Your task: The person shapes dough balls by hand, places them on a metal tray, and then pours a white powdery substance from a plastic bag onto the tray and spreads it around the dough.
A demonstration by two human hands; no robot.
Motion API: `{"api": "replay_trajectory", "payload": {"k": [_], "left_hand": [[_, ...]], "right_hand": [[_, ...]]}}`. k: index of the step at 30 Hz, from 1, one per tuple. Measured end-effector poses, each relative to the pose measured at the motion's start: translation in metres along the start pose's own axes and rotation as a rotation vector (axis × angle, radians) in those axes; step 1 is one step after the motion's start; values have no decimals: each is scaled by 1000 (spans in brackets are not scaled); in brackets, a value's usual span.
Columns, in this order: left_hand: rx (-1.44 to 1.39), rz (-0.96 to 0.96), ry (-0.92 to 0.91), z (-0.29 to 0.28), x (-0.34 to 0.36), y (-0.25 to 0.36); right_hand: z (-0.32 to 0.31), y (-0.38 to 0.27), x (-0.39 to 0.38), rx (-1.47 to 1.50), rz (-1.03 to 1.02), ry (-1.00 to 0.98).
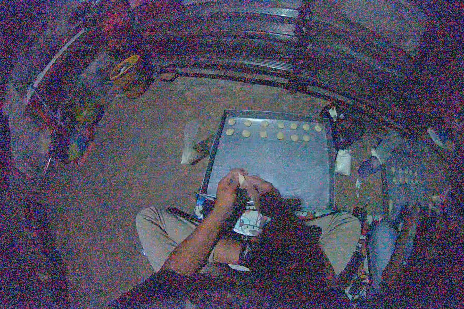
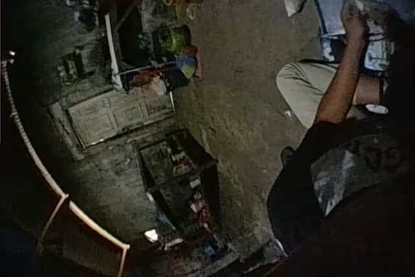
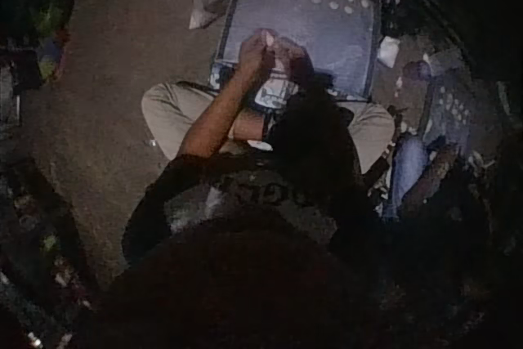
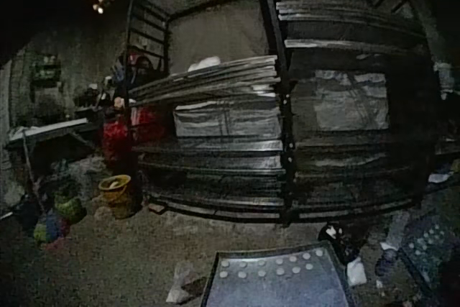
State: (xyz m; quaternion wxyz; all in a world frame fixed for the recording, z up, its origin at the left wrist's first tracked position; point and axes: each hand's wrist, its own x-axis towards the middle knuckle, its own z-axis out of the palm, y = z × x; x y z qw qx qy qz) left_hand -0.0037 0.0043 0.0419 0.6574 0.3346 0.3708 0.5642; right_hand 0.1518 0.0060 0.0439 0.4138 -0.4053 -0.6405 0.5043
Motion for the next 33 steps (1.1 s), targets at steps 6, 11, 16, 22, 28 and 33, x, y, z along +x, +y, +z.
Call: {"api": "replay_trajectory", "payload": {"k": [6,11,16,22,28,33], "left_hand": [[573,435,-37,9,-2,-2],[502,305,-183,23,-10,12],[648,344,-33,21,-9,2],[27,5,36,13,-6,6],[165,56,-95,10,-6,-7],[606,398,-209,30,-11,11]], "right_hand": [[2,-6,-2,-9,174,153],[-2,-9,-3,40,72,360],[-11,-17,-1,-61,375,222],[10,5,3,138,201,81],[-1,7,3,472,380,37],[-7,-7,1,335,327,229]]}}
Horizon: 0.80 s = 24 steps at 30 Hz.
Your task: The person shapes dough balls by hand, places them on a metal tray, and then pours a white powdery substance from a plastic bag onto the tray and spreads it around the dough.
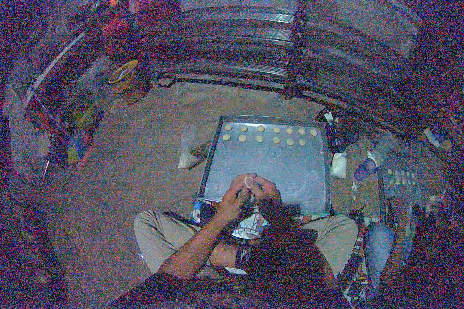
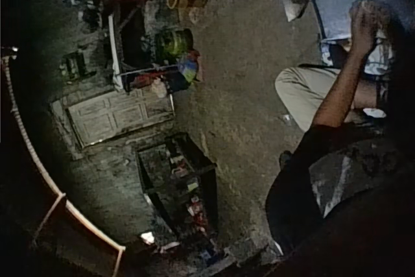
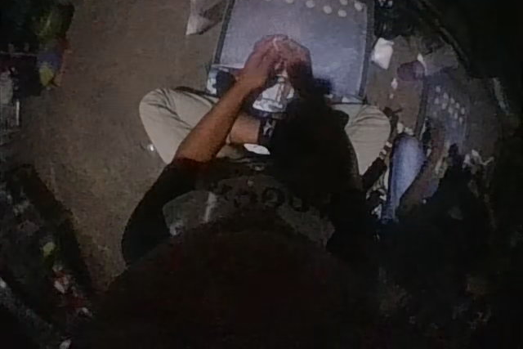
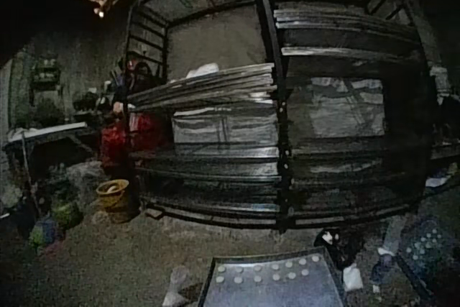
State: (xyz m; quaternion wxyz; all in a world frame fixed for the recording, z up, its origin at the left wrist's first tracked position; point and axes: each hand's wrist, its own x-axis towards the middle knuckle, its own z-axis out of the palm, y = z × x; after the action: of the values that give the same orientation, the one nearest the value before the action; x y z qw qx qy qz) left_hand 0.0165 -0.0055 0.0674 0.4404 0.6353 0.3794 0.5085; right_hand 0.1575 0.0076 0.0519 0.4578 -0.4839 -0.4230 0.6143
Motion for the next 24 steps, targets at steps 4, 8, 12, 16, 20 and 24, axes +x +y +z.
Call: {"api": "replay_trajectory", "payload": {"k": [4,8,12,16,20,24], "left_hand": [[-19,-114,141,3,-10,-8],[-111,-256,237,-3,-7,-15],[-614,-449,251,-9,-9,-38],[-900,-589,179,-13,-5,-33],[-849,-647,233,-10,-1,-17],[-613,-582,212,-6,-7,-25]], "right_hand": [[9,5,2,-97,-98,15],[3,34,15,-13,97,-53],[13,35,14,172,104,-117],[1,18,7,262,171,-224],[2,10,6,151,177,-184],[10,-5,3,133,205,-81]]}}
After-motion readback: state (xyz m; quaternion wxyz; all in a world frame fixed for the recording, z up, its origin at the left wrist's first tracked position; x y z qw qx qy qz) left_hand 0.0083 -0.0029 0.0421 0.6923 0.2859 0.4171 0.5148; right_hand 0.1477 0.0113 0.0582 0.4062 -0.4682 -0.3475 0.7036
